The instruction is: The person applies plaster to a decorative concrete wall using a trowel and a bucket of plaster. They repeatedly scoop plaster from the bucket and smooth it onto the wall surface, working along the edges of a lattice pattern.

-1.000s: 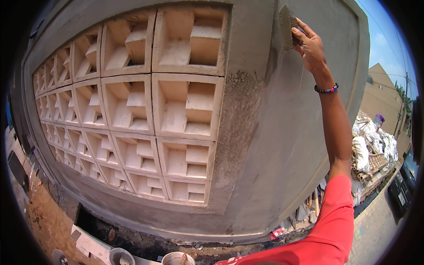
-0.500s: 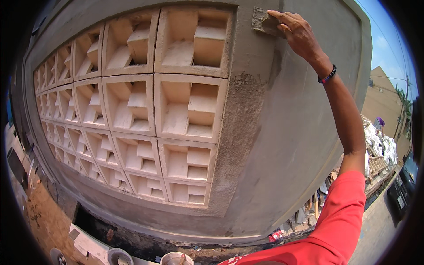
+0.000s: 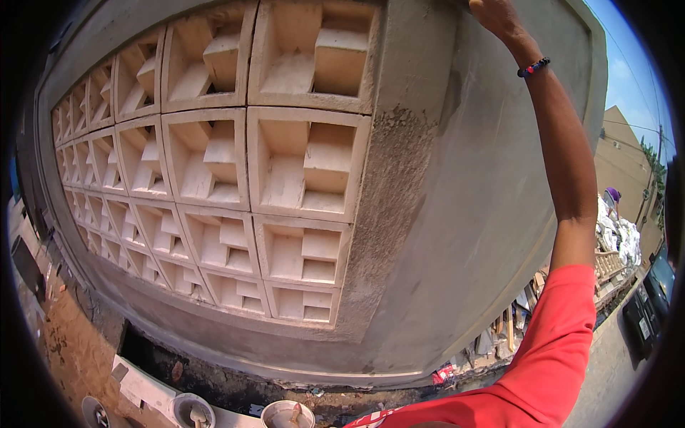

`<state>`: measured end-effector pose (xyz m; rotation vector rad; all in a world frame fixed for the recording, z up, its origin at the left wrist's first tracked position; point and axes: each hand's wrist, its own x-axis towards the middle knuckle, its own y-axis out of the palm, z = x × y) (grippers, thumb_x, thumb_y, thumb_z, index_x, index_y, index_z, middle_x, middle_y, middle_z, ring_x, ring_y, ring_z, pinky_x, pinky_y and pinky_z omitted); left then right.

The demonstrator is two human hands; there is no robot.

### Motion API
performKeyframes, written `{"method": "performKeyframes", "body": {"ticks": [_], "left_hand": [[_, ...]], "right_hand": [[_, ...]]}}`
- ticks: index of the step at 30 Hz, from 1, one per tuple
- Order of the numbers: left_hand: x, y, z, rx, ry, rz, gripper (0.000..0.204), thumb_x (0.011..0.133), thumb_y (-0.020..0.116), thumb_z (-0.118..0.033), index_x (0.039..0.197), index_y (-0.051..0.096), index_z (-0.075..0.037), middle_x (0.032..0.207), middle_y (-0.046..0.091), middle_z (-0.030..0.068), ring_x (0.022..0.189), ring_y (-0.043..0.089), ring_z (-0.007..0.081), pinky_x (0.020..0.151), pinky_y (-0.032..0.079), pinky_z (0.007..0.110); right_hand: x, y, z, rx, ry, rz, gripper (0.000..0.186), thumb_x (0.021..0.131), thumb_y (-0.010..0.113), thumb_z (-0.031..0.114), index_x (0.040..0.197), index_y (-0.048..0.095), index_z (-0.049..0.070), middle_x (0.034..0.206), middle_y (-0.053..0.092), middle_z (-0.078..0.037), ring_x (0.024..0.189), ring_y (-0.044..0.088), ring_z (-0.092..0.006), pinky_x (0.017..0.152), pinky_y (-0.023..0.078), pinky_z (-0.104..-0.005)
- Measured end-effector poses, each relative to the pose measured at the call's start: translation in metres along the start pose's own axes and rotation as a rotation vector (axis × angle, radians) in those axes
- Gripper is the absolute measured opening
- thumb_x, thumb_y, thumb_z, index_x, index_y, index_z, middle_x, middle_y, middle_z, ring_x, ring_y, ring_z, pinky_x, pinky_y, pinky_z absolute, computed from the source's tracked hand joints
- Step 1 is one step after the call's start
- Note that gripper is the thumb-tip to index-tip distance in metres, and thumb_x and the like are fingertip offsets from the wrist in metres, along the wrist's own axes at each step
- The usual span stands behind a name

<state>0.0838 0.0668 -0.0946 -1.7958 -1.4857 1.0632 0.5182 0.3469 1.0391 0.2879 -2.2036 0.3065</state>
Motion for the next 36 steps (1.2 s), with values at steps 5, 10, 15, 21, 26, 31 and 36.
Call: {"method": "performKeyframes", "body": {"ticks": [5, 10, 15, 21, 26, 31, 36], "left_hand": [[-0.005, 0.006, 0.0, -0.042, -0.019, -0.022, 0.034, 0.074, 0.07, -0.032, 0.1, 0.068, -0.01, 0.089, 0.069, 0.0189, 0.081, 0.066, 0.0366, 0.069, 0.051, 0.049], [-0.006, 0.016, 0.006, -0.099, -0.038, -0.058, 0.034, 0.074, 0.07, -0.031, 0.1, 0.068, -0.009, 0.089, 0.069, 0.0199, 0.081, 0.066, 0.0372, 0.069, 0.051, 0.049], [-0.015, 0.018, 0.002, -0.369, -0.154, -0.116, 0.034, 0.074, 0.07, -0.03, 0.1, 0.068, -0.009, 0.089, 0.069, 0.021, 0.081, 0.066, 0.0377, 0.068, 0.051, 0.05], [-0.021, 0.024, 0.007, -0.018, 0.085, -0.199, 0.032, 0.073, 0.07, -0.029, 0.098, 0.068, -0.009, 0.087, 0.069, 0.02, 0.081, 0.065, 0.0395, 0.069, 0.05, 0.051], [-0.019, 0.021, 0.013, -0.028, 0.076, -0.123, 0.027, 0.073, 0.07, -0.026, 0.093, 0.068, -0.009, 0.084, 0.068, 0.019, 0.078, 0.064, 0.0406, 0.069, 0.05, 0.051], [-0.021, 0.019, 0.017, -0.019, 0.071, -0.109, 0.024, 0.073, 0.069, -0.023, 0.091, 0.067, -0.008, 0.085, 0.068, 0.0188, 0.078, 0.064, 0.0395, 0.068, 0.051, 0.05], [-0.015, 0.021, 0.021, -0.081, 0.054, -0.092, 0.025, 0.078, 0.064, -0.018, 0.1, 0.057, -0.009, 0.095, 0.063, 0.0184, 0.081, 0.063, 0.0377, 0.063, 0.051, 0.05]], "right_hand": [[-0.101, 0.005, 0.135, 0.05, -0.03, 0.281, 0.04, 0.088, 0.059, 0.003, 0.127, 0.059, 0.012, 0.096, 0.065, -0.008, 0.091, 0.058, -0.0254, 0.088, 0.05, -0.0368], [-0.103, -0.018, 0.139, 0.087, -0.033, 0.202, 0.04, 0.089, 0.06, 0.003, 0.128, 0.059, 0.011, 0.101, 0.066, -0.008, 0.09, 0.058, -0.0243, 0.086, 0.05, -0.0355], [-0.018, -0.018, 0.05, -0.031, 0.033, -0.106, 0.029, 0.087, 0.057, 0.006, 0.114, 0.062, -0.002, 0.106, 0.068, -0.02, 0.098, 0.065, -0.034, 0.086, 0.05, -0.0383], [-0.107, 0.016, 0.134, 0.006, -0.13, 0.182, 0.042, 0.087, 0.061, 0.001, 0.127, 0.059, 0.011, 0.103, 0.065, -0.006, 0.09, 0.057, -0.0233, 0.084, 0.051, -0.0337], [-0.144, -0.006, 0.174, 0.163, -0.113, 0.299, 0.041, 0.084, 0.061, -0.002, 0.124, 0.061, 0.011, 0.099, 0.065, -0.004, 0.088, 0.057, -0.023, 0.084, 0.052, -0.0345], [-0.064, -0.017, 0.107, -0.053, 0.0, -0.049, 0.033, 0.084, 0.055, 0.0, 0.116, 0.061, -0.003, 0.108, 0.067, -0.02, 0.103, 0.064, -0.0332, 0.091, 0.048, -0.0392], [-0.079, -0.004, 0.096, -0.031, 0.025, 0.084, 0.041, 0.084, 0.058, -0.003, 0.123, 0.059, 0.004, 0.112, 0.065, -0.012, 0.098, 0.061, -0.0286, 0.087, 0.05, -0.0375]]}}
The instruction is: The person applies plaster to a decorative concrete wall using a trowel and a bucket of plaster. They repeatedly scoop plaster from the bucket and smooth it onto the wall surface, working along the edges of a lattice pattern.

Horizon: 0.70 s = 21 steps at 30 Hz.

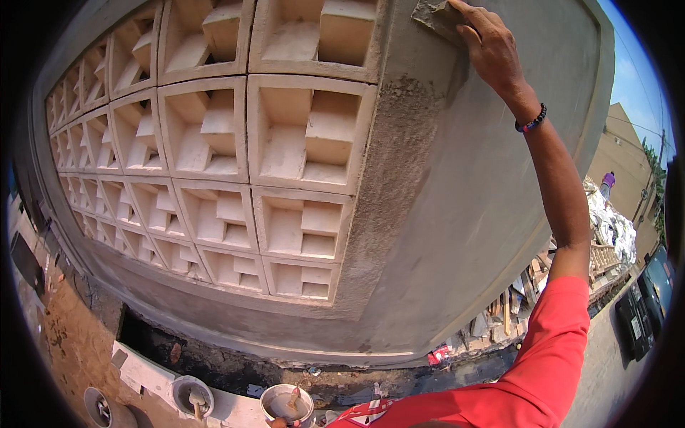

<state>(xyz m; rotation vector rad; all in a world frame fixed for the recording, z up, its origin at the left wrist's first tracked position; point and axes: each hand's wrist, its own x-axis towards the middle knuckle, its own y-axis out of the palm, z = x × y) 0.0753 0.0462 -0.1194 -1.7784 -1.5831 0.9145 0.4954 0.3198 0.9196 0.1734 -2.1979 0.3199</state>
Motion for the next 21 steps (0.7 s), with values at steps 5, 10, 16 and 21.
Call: {"method": "performKeyframes", "body": {"ticks": [5, 10, 16, 21], "left_hand": [[0.0, 0.001, -0.001, -0.18, -0.179, 0.059, 0.038, 0.083, 0.06, -0.014, 0.115, 0.04, -0.013, 0.111, 0.054, 0.0194, 0.09, 0.062, 0.0395, 0.059, 0.053, 0.051], [0.012, -0.02, -0.031, -0.854, -0.631, 0.028, 0.054, 0.087, 0.056, -0.01, 0.13, 0.023, -0.017, 0.126, 0.045, 0.0204, 0.098, 0.061, 0.0413, 0.054, 0.055, 0.052], [-0.008, -0.156, -0.15, -1.55, -1.122, -0.17, 0.074, 0.093, 0.051, -0.005, 0.148, 0.004, -0.022, 0.145, 0.034, 0.0216, 0.109, 0.06, 0.0435, 0.049, 0.057, 0.053], [-0.002, -0.162, -0.16, -1.403, -1.173, -0.321, 0.075, 0.084, 0.037, 0.011, 0.145, 0.01, -0.023, 0.138, 0.042, 0.0232, 0.096, 0.064, 0.042, 0.044, 0.061, 0.045]], "right_hand": [[-0.166, 0.021, 0.122, 0.192, -0.135, 0.373, 0.05, 0.082, 0.06, -0.007, 0.129, 0.056, 0.01, 0.096, 0.06, -0.005, 0.085, 0.053, -0.0206, 0.077, 0.051, -0.0342], [-0.168, -0.023, 0.136, 0.501, 0.172, 0.306, 0.049, 0.087, 0.061, 0.001, 0.135, 0.051, 0.007, 0.109, 0.061, -0.011, 0.09, 0.059, -0.0203, 0.078, 0.052, -0.0332], [-0.144, -0.036, 0.097, 1.559, 1.023, 0.255, 0.052, 0.095, 0.059, 0.019, 0.138, 0.041, -0.005, 0.117, 0.06, -0.011, 0.099, 0.062, -0.0136, 0.082, 0.053, -0.0242], [-0.192, -0.018, 0.179, 1.606, 1.246, 0.454, 0.062, 0.09, 0.066, 0.023, 0.139, 0.04, -0.006, 0.117, 0.061, -0.014, 0.102, 0.062, -0.0125, 0.078, 0.053, -0.0208]]}}
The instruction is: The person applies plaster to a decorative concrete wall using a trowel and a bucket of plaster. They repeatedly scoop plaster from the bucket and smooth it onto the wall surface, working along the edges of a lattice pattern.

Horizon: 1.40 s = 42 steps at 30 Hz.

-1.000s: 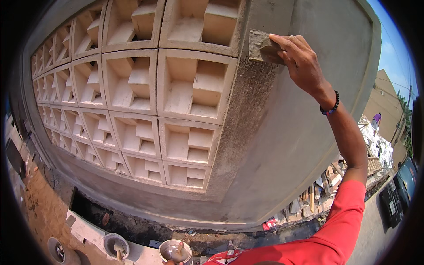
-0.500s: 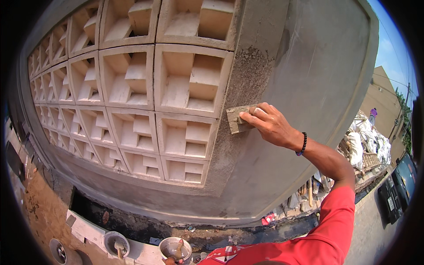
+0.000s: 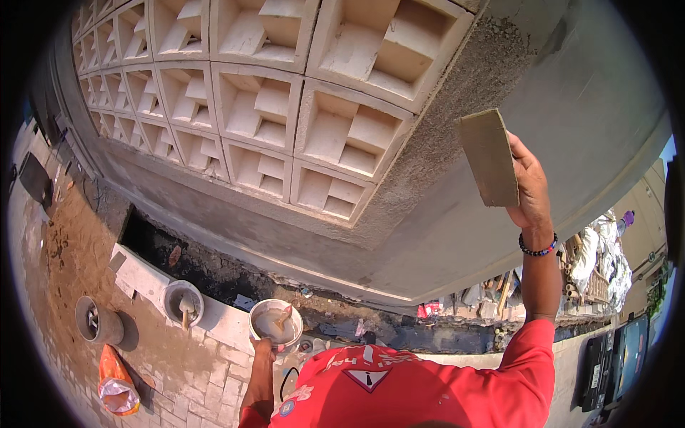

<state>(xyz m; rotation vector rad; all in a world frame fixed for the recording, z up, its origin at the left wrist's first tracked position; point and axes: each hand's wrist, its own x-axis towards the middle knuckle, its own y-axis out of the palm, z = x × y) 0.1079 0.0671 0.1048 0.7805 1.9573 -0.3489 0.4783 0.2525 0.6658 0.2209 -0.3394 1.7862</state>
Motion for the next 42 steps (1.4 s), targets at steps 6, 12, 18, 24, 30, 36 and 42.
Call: {"method": "performKeyframes", "body": {"ticks": [6, 12, 18, 24, 30, 36, 42], "left_hand": [[-0.043, 0.012, -0.014, 0.005, 0.153, 0.18, 0.065, 0.081, 0.039, 0.012, 0.14, 0.018, -0.008, 0.125, 0.046, 0.0267, 0.085, 0.066, 0.0398, 0.048, 0.063, 0.039], [-0.103, 0.02, -0.027, 0.073, 0.067, 0.206, 0.071, 0.087, 0.038, 0.008, 0.148, 0.013, -0.017, 0.133, 0.045, 0.019, 0.095, 0.064, 0.0328, 0.05, 0.063, 0.033], [-0.124, 0.033, -0.029, 0.172, 0.093, 0.279, 0.069, 0.087, 0.037, 0.009, 0.147, 0.021, -0.022, 0.134, 0.045, 0.0171, 0.096, 0.064, 0.032, 0.051, 0.063, 0.031], [-0.128, 0.044, -0.011, 0.043, 0.241, 0.484, 0.067, 0.083, 0.033, 0.01, 0.141, 0.023, -0.023, 0.122, 0.052, 0.0214, 0.076, 0.069, 0.0341, 0.041, 0.06, 0.035], [-0.111, 0.056, -0.007, 0.083, 0.177, 0.53, 0.07, 0.077, 0.033, 0.013, 0.137, 0.027, -0.022, 0.126, 0.05, 0.0171, 0.085, 0.066, 0.0345, 0.042, 0.06, 0.036], [-0.114, 0.054, -0.004, 0.114, 0.164, 0.531, 0.072, 0.077, 0.032, 0.014, 0.139, 0.025, -0.023, 0.132, 0.046, 0.0185, 0.093, 0.066, 0.0371, 0.044, 0.062, 0.036], [-0.104, 0.037, 0.007, 0.068, 0.249, 0.48, 0.076, 0.074, 0.032, 0.019, 0.14, 0.024, -0.017, 0.134, 0.044, 0.022, 0.097, 0.063, 0.0417, 0.045, 0.062, 0.041]], "right_hand": [[-0.031, 0.03, -0.065, -0.229, 0.15, 0.045, 0.061, 0.087, 0.069, 0.019, 0.138, 0.044, -0.005, 0.115, 0.063, -0.014, 0.099, 0.062, -0.013, 0.08, 0.052, -0.024], [-0.081, 0.091, -0.162, -0.561, 0.247, 0.507, 0.047, 0.086, 0.067, 0.013, 0.128, 0.055, -0.001, 0.109, 0.065, -0.015, 0.096, 0.065, -0.0221, 0.083, 0.05, -0.0323], [-0.128, 0.161, -0.247, -0.791, -0.071, 0.881, 0.031, 0.083, 0.062, 0.007, 0.114, 0.062, 0.003, 0.099, 0.065, -0.016, 0.093, 0.059, -0.0355, 0.08, 0.048, -0.0444], [-0.163, 0.22, -0.332, -0.965, -0.231, 1.091, 0.02, 0.081, 0.055, 0.011, 0.095, 0.067, 0.005, 0.097, 0.065, -0.015, 0.098, 0.057, -0.0362, 0.076, 0.05, -0.0518], [-0.192, 0.208, -0.399, -0.916, -0.343, 1.011, 0.015, 0.074, 0.06, 0.01, 0.083, 0.069, 0.0, 0.084, 0.066, -0.02, 0.086, 0.062, -0.0382, 0.071, 0.051, -0.0494], [-0.101, 0.12, -0.223, -1.067, -0.412, 0.608, 0.042, 0.08, 0.064, 0.009, 0.122, 0.061, 0.01, 0.098, 0.056, -0.009, 0.097, 0.05, -0.0285, 0.081, 0.043, -0.0395], [0.056, 0.006, 0.029, -1.62, -1.03, -0.543, 0.053, 0.081, 0.068, 0.009, 0.131, 0.055, 0.017, 0.133, 0.048, -0.014, 0.126, 0.038, -0.037, 0.099, 0.037, -0.0519]]}}
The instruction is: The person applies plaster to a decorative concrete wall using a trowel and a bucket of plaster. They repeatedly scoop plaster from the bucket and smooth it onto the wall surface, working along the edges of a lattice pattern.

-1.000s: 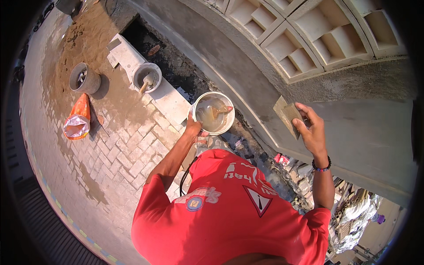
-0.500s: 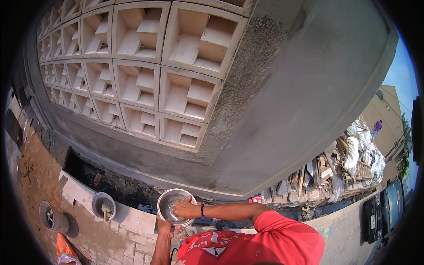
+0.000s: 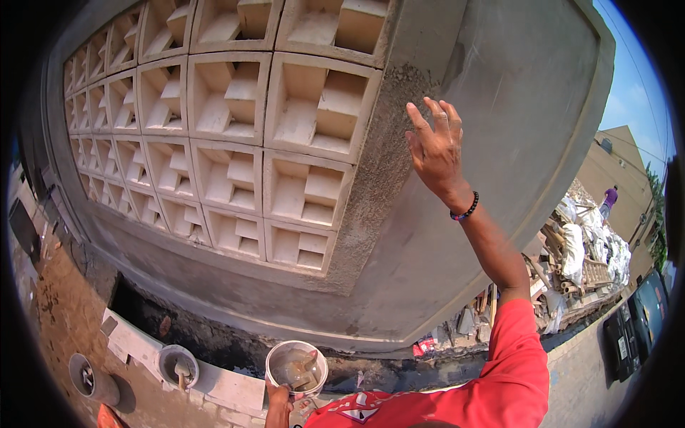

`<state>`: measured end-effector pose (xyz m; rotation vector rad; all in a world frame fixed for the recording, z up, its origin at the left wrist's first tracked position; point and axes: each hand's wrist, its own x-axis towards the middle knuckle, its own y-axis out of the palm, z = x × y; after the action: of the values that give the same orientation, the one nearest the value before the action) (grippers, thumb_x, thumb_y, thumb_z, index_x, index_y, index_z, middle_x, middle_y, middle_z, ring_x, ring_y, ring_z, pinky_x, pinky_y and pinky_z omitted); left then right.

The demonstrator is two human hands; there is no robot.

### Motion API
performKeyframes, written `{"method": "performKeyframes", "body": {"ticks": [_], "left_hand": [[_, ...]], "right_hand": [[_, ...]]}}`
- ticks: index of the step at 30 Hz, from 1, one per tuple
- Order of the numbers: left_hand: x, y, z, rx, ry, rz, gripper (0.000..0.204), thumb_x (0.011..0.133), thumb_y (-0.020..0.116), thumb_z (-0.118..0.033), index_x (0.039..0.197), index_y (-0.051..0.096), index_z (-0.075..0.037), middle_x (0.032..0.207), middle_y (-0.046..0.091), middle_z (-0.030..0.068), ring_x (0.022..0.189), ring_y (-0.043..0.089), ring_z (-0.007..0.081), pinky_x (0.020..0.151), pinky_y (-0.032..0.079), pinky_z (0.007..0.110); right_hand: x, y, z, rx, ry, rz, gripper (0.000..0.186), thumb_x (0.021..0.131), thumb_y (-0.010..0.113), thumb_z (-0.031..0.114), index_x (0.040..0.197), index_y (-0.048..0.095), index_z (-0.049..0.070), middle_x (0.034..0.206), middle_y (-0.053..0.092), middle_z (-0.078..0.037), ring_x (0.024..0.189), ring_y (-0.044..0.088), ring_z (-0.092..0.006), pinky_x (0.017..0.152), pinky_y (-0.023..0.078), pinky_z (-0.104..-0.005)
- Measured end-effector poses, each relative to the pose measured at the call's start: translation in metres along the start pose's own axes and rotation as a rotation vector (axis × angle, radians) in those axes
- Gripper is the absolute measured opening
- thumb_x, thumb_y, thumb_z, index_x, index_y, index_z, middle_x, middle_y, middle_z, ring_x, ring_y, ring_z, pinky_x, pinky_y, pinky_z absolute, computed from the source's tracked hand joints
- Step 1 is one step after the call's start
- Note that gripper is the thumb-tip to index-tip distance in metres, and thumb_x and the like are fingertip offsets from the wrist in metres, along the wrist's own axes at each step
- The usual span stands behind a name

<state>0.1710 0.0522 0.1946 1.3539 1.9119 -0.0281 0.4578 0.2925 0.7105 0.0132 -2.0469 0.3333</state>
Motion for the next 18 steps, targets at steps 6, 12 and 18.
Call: {"method": "performKeyframes", "body": {"ticks": [6, 12, 18], "left_hand": [[0.014, -0.016, 0.007, -0.018, -0.048, -0.045, 0.08, 0.075, 0.034, 0.018, 0.142, 0.02, -0.025, 0.137, 0.041, 0.0182, 0.098, 0.063, 0.0377, 0.044, 0.062, 0.037], [-0.01, -0.009, -0.016, 0.046, -0.064, -0.12, 0.072, 0.073, 0.03, 0.018, 0.139, 0.024, -0.01, 0.131, 0.044, 0.0244, 0.098, 0.063, 0.0429, 0.046, 0.063, 0.042], [0.008, -0.023, 0.005, -0.047, -0.043, -0.147, 0.076, 0.074, 0.032, 0.016, 0.142, 0.02, -0.016, 0.132, 0.044, 0.0225, 0.093, 0.064, 0.041, 0.042, 0.061, 0.037]], "right_hand": [[0.099, 0.007, -0.083, -0.446, -0.071, -0.146, 0.046, 0.092, 0.06, 0.038, 0.135, 0.053, 0.025, 0.148, 0.034, -0.011, 0.134, 0.028, -0.0398, 0.102, 0.031, -0.0654], [0.113, 0.018, -0.084, -0.465, -0.122, -0.13, 0.045, 0.093, 0.057, 0.043, 0.134, 0.053, 0.027, 0.149, 0.032, -0.009, 0.135, 0.026, -0.0404, 0.102, 0.031, -0.0682], [0.113, 0.024, -0.085, -0.495, -0.114, -0.073, 0.042, 0.094, 0.054, 0.044, 0.132, 0.055, 0.027, 0.147, 0.034, -0.01, 0.136, 0.025, -0.0398, 0.103, 0.028, -0.0681]]}}
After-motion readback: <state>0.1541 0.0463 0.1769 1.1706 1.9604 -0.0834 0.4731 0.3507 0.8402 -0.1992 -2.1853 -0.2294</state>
